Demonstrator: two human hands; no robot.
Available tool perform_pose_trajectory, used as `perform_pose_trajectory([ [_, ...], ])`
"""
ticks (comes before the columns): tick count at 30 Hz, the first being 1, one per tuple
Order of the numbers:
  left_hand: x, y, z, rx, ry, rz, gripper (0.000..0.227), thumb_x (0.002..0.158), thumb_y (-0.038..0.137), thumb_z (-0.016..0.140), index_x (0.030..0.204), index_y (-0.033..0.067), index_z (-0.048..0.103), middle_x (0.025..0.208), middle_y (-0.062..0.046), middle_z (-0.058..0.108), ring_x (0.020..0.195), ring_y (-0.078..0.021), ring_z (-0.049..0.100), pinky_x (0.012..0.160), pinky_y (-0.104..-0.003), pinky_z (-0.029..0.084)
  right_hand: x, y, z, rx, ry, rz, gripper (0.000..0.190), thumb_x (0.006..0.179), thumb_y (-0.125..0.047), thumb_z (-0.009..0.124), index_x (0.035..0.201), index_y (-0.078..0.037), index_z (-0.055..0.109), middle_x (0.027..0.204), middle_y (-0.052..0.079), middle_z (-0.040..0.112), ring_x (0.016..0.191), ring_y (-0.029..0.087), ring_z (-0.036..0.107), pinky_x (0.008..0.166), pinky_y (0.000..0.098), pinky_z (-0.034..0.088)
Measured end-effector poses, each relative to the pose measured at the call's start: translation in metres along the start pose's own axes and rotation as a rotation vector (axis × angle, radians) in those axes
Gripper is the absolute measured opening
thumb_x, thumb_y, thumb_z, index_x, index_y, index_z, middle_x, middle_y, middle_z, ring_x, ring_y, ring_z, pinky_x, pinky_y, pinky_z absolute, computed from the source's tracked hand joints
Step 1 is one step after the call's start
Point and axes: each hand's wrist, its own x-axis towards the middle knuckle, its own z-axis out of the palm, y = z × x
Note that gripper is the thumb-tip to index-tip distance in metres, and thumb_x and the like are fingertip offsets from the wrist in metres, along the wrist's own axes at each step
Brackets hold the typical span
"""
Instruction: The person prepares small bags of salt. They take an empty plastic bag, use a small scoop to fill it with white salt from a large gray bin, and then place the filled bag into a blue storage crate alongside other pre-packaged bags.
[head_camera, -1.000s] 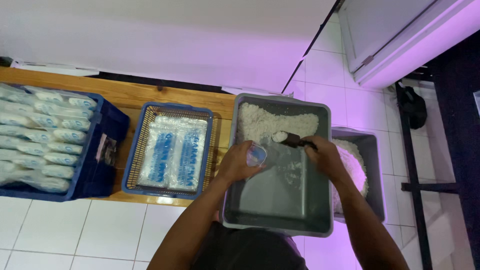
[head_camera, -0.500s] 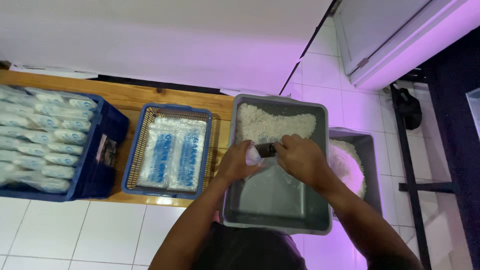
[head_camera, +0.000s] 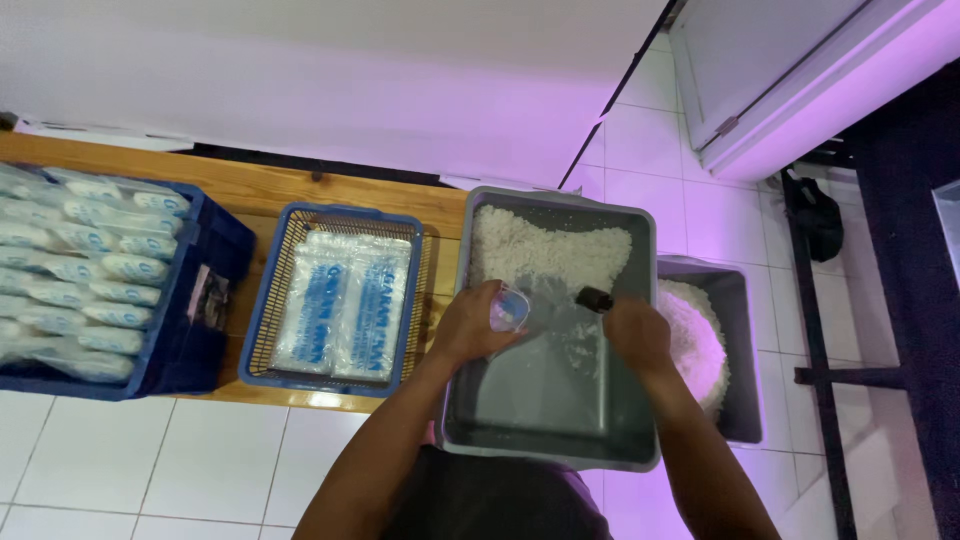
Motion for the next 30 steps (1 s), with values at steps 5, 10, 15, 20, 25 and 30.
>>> perform_pose_trajectory([
  [5, -0.001, -0.013, 0.016, 0.048, 0.025, -0.01, 0.091, 0.071, 0.057, 0.096, 0.137, 0.0018, 0.065, 0.11, -0.025, 0.08, 0.102, -0.0488, 0.078, 0.095, -0.058, 0.06, 0.032, -0.001, 0.04, 0.083, -0.317, 0.317, 0.03, 0.099, -0.027, 0.058, 0.096, -0.004, 0.077, 0.082, 0.019, 0.078, 0.082, 0.038, 0.084, 0.068, 0.0494, 0.064],
  [10, 0.0, -0.01, 0.012, 0.003, -0.003, -0.036, 0.089, 0.071, 0.052, 0.095, 0.137, 0.0019, 0.064, 0.114, -0.024, 0.08, 0.107, -0.0474, 0.078, 0.098, -0.058, 0.058, 0.066, -0.025, 0.049, 0.047, -0.266, 0.306, 0.039, 0.107, -0.018, 0.045, 0.127, 0.003, 0.071, 0.11, 0.027, 0.079, 0.102, 0.043, 0.083, 0.08, 0.0535, 0.067],
  [15, 0.002, -0.012, 0.009, 0.033, -0.057, -0.077, 0.091, 0.073, 0.058, 0.092, 0.14, 0.005, 0.063, 0.116, -0.021, 0.08, 0.108, -0.0444, 0.078, 0.102, -0.055, 0.058, 0.1, -0.051, 0.067, 0.275, -0.199, 0.282, 0.043, 0.111, -0.017, 0.047, 0.146, 0.001, 0.064, 0.122, 0.027, 0.072, 0.117, 0.045, 0.077, 0.092, 0.0553, 0.066],
  [20, 0.0, -0.01, 0.01, 0.029, -0.058, -0.077, 0.09, 0.075, 0.056, 0.092, 0.141, 0.0031, 0.063, 0.117, -0.022, 0.08, 0.108, -0.0447, 0.078, 0.101, -0.055, 0.058, 0.097, -0.06, 0.05, 0.428, -0.234, 0.325, 0.044, 0.114, -0.018, 0.049, 0.152, 0.0, 0.062, 0.13, 0.029, 0.071, 0.124, 0.044, 0.073, 0.097, 0.0583, 0.064],
  [25, 0.0, -0.012, 0.011, 0.055, -0.018, -0.033, 0.092, 0.074, 0.056, 0.093, 0.141, 0.0016, 0.063, 0.117, -0.022, 0.08, 0.109, -0.0425, 0.079, 0.103, -0.053, 0.057, 0.074, -0.04, 0.049, 0.443, -0.144, 0.26, 0.04, 0.112, -0.017, 0.054, 0.145, 0.001, 0.067, 0.12, 0.028, 0.074, 0.114, 0.044, 0.077, 0.088, 0.0546, 0.066],
  [30, -0.001, -0.017, 0.013, 0.061, -0.033, -0.009, 0.092, 0.074, 0.056, 0.093, 0.142, 0.0022, 0.062, 0.118, -0.02, 0.079, 0.11, -0.0413, 0.078, 0.101, -0.053, 0.057, 0.025, -0.048, -0.028, 0.602, -0.052, 0.121, 0.041, 0.112, -0.011, 0.051, 0.143, 0.011, 0.065, 0.117, 0.037, 0.071, 0.114, 0.057, 0.073, 0.09, 0.0655, 0.06],
])
